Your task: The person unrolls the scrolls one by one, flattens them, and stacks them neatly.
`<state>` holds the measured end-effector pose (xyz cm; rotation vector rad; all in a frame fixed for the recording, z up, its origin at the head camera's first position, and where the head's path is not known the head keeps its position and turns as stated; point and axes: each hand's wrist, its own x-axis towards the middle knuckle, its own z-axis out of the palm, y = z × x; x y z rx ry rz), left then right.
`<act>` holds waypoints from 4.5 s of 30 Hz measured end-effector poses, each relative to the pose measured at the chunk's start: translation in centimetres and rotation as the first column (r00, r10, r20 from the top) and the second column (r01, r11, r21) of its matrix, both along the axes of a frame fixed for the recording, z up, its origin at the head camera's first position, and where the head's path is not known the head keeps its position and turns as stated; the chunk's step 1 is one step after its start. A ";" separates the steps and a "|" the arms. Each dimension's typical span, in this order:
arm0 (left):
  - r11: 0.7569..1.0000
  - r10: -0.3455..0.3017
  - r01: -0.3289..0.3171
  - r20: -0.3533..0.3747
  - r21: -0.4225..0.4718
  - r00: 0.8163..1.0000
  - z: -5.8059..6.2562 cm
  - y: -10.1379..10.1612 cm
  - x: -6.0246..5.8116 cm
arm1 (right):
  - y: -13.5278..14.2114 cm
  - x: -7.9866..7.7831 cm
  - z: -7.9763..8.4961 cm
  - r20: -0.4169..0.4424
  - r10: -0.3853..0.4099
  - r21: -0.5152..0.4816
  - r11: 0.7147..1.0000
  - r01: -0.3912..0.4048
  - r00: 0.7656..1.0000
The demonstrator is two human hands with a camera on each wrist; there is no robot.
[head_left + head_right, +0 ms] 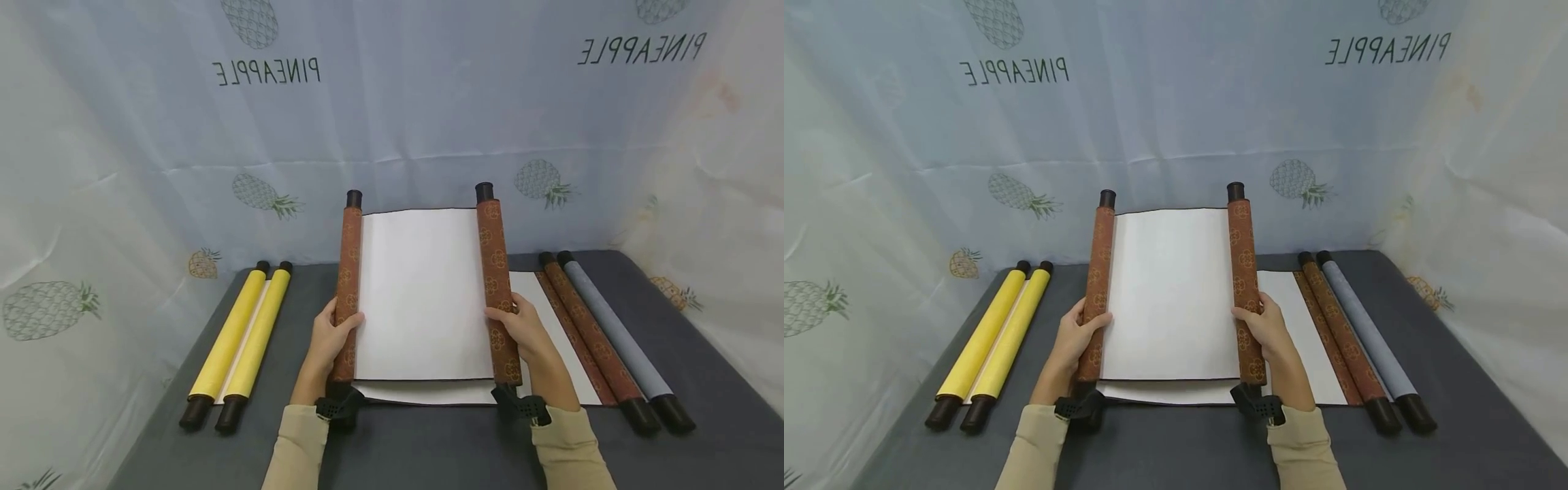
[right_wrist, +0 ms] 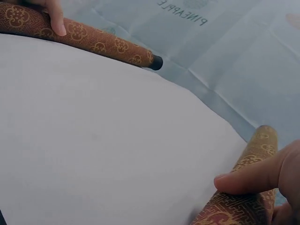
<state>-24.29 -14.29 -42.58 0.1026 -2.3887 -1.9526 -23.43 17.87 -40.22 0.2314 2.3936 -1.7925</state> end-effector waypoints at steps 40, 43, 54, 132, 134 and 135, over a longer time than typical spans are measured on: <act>0.996 -0.002 0.000 -0.025 -0.092 1.000 0.0 0.2 0.0 | 0.9 -0.4 -0.4 0.041 -0.127 0.032 0.992 0.126 0.991; 0.997 -0.008 0.006 -0.025 -0.078 1.000 0.2 0.0 0.0 | 1.2 -0.4 -0.5 0.034 -0.120 0.049 0.992 0.118 0.992; 0.995 0.019 -0.024 -0.057 -0.095 0.998 0.6 -0.8 0.3 | 1.9 -0.1 -0.2 0.016 -0.133 0.079 0.988 0.131 0.991; 0.980 0.096 -0.083 0.065 -0.181 0.993 1.7 -3.6 0.6 | 2.9 -0.8 0.2 -0.009 -0.119 0.100 0.988 0.119 0.993; 0.978 0.102 -0.091 0.051 -0.186 0.993 1.7 -3.6 0.6 | 3.0 -0.8 0.2 -0.018 -0.126 0.099 0.987 0.127 0.992; 0.979 0.104 -0.094 0.049 -0.181 0.993 1.7 -3.6 0.6 | 3.0 -0.8 0.2 -0.020 -0.132 0.097 0.986 0.133 0.991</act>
